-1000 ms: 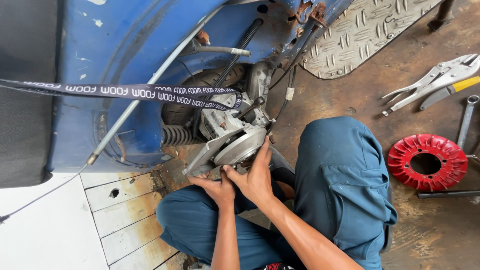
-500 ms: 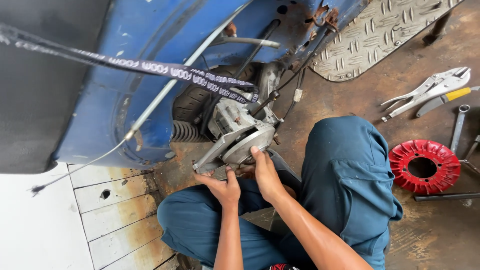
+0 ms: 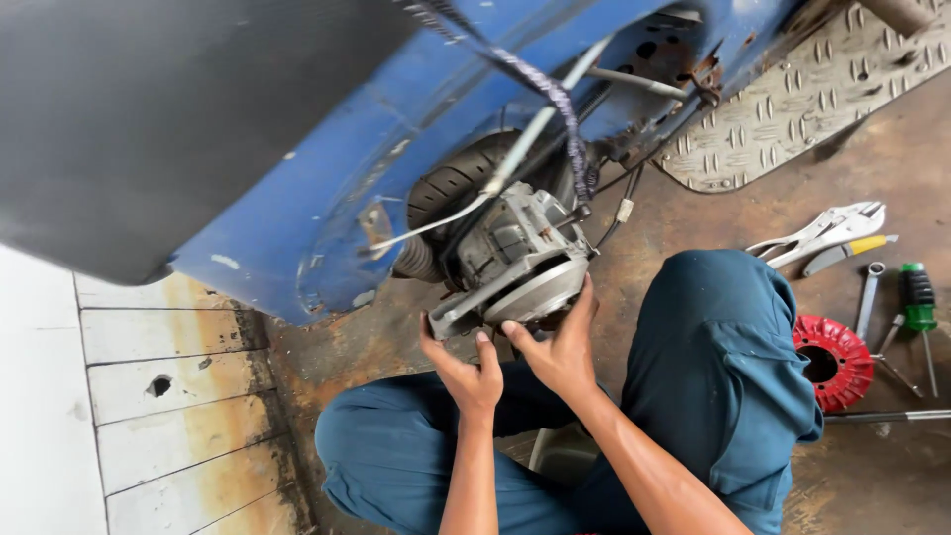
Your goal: Assembling and installing a stator housing and other engine components onto a motorcycle engine.
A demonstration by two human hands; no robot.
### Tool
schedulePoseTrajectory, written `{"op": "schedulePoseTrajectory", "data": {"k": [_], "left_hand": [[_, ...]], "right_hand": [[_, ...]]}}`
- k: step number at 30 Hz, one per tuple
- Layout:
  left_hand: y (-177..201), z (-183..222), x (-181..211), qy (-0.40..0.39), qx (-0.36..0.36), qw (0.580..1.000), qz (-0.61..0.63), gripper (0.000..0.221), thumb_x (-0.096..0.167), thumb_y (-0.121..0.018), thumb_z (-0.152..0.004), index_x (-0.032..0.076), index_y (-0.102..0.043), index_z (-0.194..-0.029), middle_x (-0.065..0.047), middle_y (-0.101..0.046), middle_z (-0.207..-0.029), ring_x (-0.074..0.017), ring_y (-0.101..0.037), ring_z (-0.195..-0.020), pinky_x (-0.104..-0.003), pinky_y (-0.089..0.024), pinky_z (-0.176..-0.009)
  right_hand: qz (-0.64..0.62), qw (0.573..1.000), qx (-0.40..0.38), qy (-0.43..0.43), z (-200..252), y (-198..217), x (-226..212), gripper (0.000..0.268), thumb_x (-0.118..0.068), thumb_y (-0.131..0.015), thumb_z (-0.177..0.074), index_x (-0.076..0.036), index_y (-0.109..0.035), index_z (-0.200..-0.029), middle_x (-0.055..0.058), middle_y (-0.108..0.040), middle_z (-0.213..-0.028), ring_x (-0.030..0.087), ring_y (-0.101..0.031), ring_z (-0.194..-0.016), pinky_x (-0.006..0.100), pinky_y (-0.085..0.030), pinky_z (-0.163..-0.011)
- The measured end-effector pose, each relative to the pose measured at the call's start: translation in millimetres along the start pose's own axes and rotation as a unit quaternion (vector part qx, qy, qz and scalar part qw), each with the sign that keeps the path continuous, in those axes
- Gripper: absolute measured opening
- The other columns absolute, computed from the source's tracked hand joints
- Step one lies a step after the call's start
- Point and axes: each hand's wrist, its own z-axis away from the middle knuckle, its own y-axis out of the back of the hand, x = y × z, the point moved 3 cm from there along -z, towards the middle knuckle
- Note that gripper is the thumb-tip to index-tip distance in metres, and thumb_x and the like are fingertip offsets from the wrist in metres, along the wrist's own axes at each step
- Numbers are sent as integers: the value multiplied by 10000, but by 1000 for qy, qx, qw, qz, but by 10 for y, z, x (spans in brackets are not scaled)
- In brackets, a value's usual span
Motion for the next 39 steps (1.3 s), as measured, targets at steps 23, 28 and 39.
{"op": "schedulePoseTrajectory", "data": {"k": [23, 28, 39], "left_hand": [[-49, 71, -289, -23, 16, 1000, 13, 802, 341, -686, -919, -64, -361, -1530, -296, -436, -1430, -486, -541, -1261, -579, -433, -1075], [-50, 85, -320, -19, 12, 1000, 17, 788, 326, -676, -926, -62, -360, -1534, -291, -430, -1437, -490, -532, -1268, -585, -426, -1077], [38, 28, -221, 8, -12, 991, 131, 666, 328, -512, -999, -49, -340, -1521, -276, -409, -1437, -478, -496, -1298, -632, -390, -1104]], "right_hand": [[23, 996, 39, 75, -105, -118, 493, 1437, -328, -971, -590, 41, -15, -1597, 381, -268, -1393, 671, -445, -1239, 686, -458, -1028], [-288, 953, -18, -93, -187, -261, 1058, 725, -444, -506, -1013, 21, -290, -1525, 289, -532, -1290, 389, -674, -975, 536, -594, -923], [-137, 988, -47, -53, -206, -108, 1083, 953, -313, -625, -964, 2, -2, -1612, 421, -171, -1577, 574, -461, -1309, 633, -475, -1043]]}}
